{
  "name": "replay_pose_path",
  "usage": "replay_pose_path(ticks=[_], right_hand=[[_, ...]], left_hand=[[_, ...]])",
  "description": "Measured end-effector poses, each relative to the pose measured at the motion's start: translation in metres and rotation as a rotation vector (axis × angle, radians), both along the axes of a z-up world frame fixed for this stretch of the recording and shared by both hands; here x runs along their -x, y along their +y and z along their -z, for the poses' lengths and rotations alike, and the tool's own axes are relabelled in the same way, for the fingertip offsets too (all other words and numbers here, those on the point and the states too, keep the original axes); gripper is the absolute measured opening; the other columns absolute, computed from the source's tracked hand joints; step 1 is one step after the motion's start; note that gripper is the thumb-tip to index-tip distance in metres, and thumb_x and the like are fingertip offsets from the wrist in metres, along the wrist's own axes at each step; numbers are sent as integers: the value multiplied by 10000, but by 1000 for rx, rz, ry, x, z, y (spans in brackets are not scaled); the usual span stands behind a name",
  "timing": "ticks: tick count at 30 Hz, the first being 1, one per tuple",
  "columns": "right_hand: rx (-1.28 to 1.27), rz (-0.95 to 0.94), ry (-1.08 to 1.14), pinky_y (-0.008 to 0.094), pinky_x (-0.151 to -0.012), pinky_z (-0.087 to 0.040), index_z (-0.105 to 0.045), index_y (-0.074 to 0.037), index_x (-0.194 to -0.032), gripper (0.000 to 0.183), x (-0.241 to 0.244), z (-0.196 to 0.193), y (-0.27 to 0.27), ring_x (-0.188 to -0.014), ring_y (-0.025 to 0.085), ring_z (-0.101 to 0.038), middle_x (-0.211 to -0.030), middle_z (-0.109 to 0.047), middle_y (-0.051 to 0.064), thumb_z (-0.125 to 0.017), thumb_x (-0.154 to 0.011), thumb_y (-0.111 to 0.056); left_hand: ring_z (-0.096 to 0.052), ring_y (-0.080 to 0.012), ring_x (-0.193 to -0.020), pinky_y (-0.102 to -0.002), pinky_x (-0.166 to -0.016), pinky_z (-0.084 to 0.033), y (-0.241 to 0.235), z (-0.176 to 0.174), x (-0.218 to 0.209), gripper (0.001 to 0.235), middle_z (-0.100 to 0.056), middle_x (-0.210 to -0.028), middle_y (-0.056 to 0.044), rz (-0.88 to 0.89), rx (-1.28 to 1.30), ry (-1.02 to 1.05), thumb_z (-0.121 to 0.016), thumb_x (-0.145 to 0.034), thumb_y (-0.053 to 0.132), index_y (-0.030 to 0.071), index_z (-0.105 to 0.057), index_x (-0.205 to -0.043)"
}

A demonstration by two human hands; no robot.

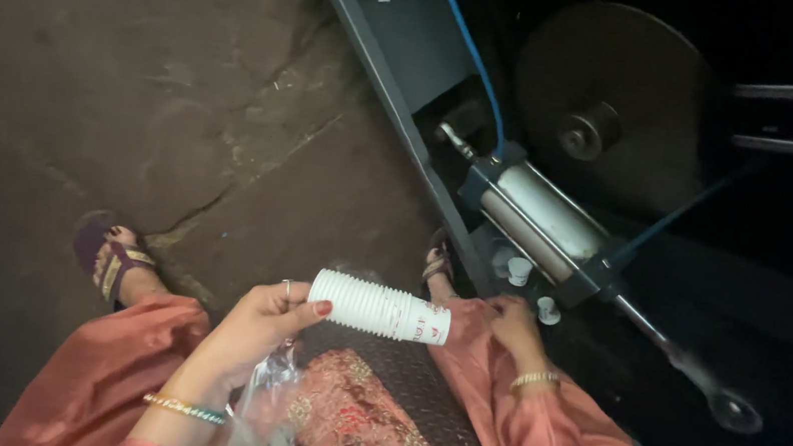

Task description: The person organizes stacks of paper cups on a machine ledge and picks up fallen cups from the floor to place them into plastic bags.

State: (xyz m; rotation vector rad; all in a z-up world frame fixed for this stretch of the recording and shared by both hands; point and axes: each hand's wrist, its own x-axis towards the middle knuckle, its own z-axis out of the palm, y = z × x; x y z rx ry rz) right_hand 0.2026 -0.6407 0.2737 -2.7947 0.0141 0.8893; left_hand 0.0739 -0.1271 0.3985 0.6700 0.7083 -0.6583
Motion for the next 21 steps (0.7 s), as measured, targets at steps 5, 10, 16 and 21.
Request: replay_pose_path(ticks=[5, 10, 16, 21], right_hand=[[44, 663, 42, 441, -1014, -411, -696, -125, -1256, 440, -36, 65, -106, -1241, 277, -598, -1351, -680, 116, -769, -832, -223], [-307, 626, -187, 461, -1059, -436, -608, -93, -1369, 734, -44, 193, -176, -1322, 378, -531, -1454, -589, 178, -747, -659, -217], [342, 248, -89, 494, -1080, -427, -512, -20, -1454, 796, -50, 167, -80, -1295, 465, -532, -1432, -530, 296, -709, -829, -473], [376, 173, -153, 495, -1028, -519, -692, -56, -1268, 462, -17, 80, -51, -1206, 427, -644, -1303, -680, 242, -697, -894, -326]], left_hand=[[-516, -24, -590, -214, -534, -413, -9, 5, 7, 255, -646, -766, 60, -30, 37, -57, -729, -921, 191, 18, -789, -1099], [-615, -16, -802, -217, -737, -495, -12, 1, 1, 269, -747, -921, 57, -40, 55, -119, -709, -913, 174, 7, -778, -1112], [-520, -33, -695, -231, -628, -419, -13, 8, 5, 265, -687, -842, 46, 38, 16, -78, -717, -933, 195, 14, -805, -1105], [-501, 6, -598, -193, -537, -402, -15, 4, 1, 256, -657, -772, 84, 23, 13, -96, -725, -930, 204, 22, -791, -1099]])
